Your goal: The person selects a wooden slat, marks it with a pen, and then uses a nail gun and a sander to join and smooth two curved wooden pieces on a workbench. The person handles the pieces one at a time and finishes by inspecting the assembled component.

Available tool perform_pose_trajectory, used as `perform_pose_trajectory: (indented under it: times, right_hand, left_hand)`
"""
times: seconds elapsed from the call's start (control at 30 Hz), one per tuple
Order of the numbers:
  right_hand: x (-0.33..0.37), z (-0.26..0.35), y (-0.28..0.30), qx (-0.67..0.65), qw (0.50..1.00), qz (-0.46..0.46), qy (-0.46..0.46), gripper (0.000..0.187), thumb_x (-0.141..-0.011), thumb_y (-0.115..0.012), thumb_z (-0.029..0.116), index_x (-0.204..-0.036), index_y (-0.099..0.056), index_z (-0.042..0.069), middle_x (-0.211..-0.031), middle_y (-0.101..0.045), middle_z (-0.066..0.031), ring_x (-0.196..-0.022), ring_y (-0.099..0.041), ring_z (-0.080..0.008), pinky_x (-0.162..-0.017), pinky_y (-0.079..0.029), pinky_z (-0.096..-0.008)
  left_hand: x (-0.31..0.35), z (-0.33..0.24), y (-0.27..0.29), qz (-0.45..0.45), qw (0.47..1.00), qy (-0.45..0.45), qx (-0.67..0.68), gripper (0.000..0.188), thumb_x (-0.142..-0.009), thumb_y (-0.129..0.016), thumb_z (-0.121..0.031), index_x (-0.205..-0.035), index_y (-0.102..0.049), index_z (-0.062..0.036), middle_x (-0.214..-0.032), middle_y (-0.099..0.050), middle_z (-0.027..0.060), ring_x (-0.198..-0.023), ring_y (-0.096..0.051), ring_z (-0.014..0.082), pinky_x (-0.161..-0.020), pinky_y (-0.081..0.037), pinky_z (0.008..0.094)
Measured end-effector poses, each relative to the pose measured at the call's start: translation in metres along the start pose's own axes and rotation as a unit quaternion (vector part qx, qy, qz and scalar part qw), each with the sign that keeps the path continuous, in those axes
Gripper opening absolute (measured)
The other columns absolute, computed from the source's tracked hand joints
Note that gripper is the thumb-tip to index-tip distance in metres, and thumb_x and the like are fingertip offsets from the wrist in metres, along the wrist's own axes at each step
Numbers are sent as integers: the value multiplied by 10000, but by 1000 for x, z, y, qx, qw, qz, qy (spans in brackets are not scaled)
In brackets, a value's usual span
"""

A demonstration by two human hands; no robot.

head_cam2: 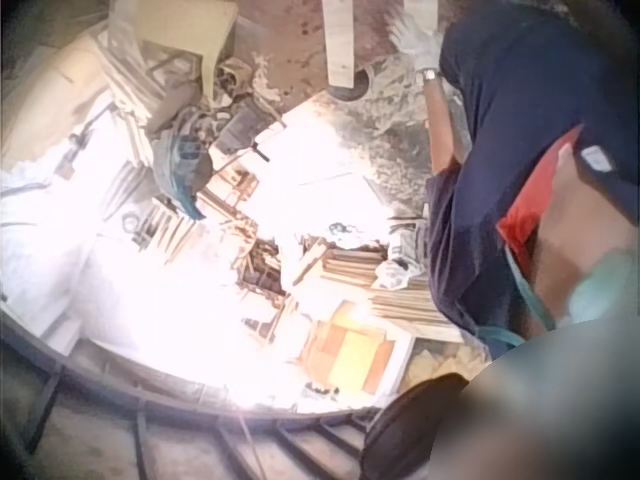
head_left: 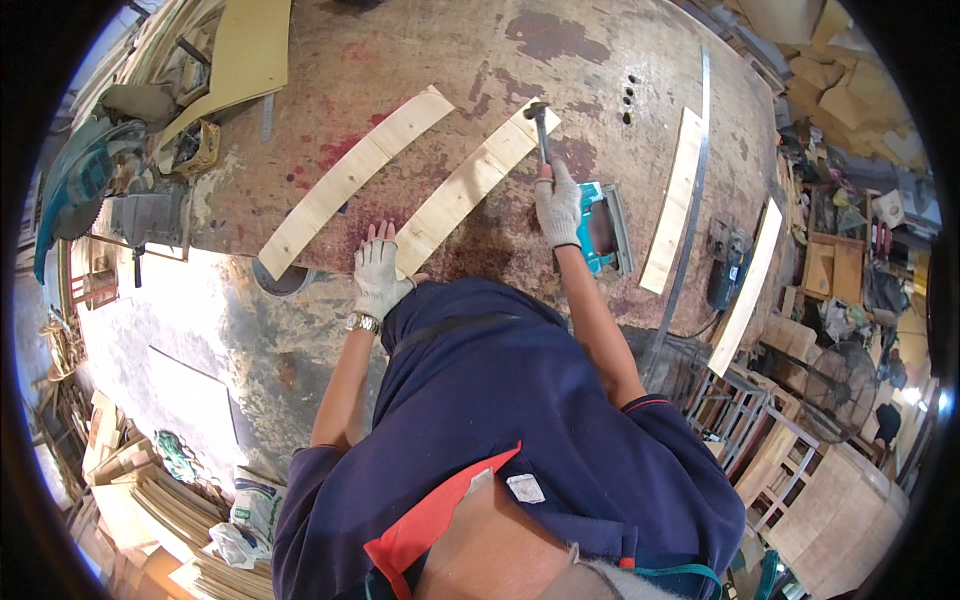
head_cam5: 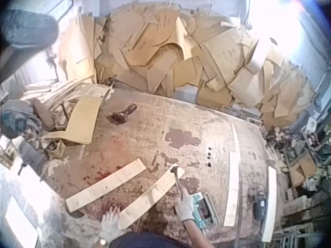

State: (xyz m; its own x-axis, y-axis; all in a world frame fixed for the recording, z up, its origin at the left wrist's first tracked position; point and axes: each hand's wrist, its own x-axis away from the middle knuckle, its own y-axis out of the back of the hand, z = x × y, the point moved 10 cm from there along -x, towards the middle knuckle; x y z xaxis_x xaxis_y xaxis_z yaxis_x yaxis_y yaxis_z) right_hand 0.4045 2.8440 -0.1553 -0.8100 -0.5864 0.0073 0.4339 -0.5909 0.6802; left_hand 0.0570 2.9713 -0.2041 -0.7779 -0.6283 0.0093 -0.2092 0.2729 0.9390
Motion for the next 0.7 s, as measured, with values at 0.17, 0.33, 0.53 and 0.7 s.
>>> perform_pose_trajectory:
  times: [0.17, 0.33, 0.53, 0.7]
  right_hand:
    - [0, 12, -12, 64, 993, 38, 91, 246, -1048, -574, 261, -1169, -661, 66, -845, -683, -292, -800, -668, -511, -661, -509, -563]
    - [22, -4, -37, 121, 991, 44, 42, 171, -1037, -593, 232, -1139, -634, 101, -773, -675, -271, -749, -669, -511, -631, -492, -590]
    - [26, -16, -45, 124, 990, 65, 2, 209, -1056, -572, 300, -1077, -621, 98, -760, -667, -263, -729, -671, -491, -620, -490, -567]
    - [39, 14, -45, 14, 995, 93, 38, 283, -1075, -556, 324, -1028, -635, 57, -726, -634, -242, -682, -653, -463, -612, -475, -522]
  left_hand:
    - [-3, 11, -27, 65, 997, 17, -34, 1270, -688, -844, -690, -1622, -332, 1, -1719, -304, 201, -1610, -230, 392, -1291, -206, 567]
    - [-4, 13, -32, 49, 997, 11, -54, 1254, -697, -841, -675, -1621, -334, 5, -1728, -286, 196, -1614, -215, 389, -1292, -199, 557]
    - [-3, 11, -28, 9, 999, 3, -41, 1162, -706, -862, -613, -1588, -396, -18, -1720, -310, 184, -1605, -250, 369, -1291, -216, 540]
    - [-17, 14, -27, 37, 999, 25, 11, 1069, -716, -878, -548, -1560, -452, -48, -1689, -367, 190, -1584, -303, 364, -1297, -227, 513]
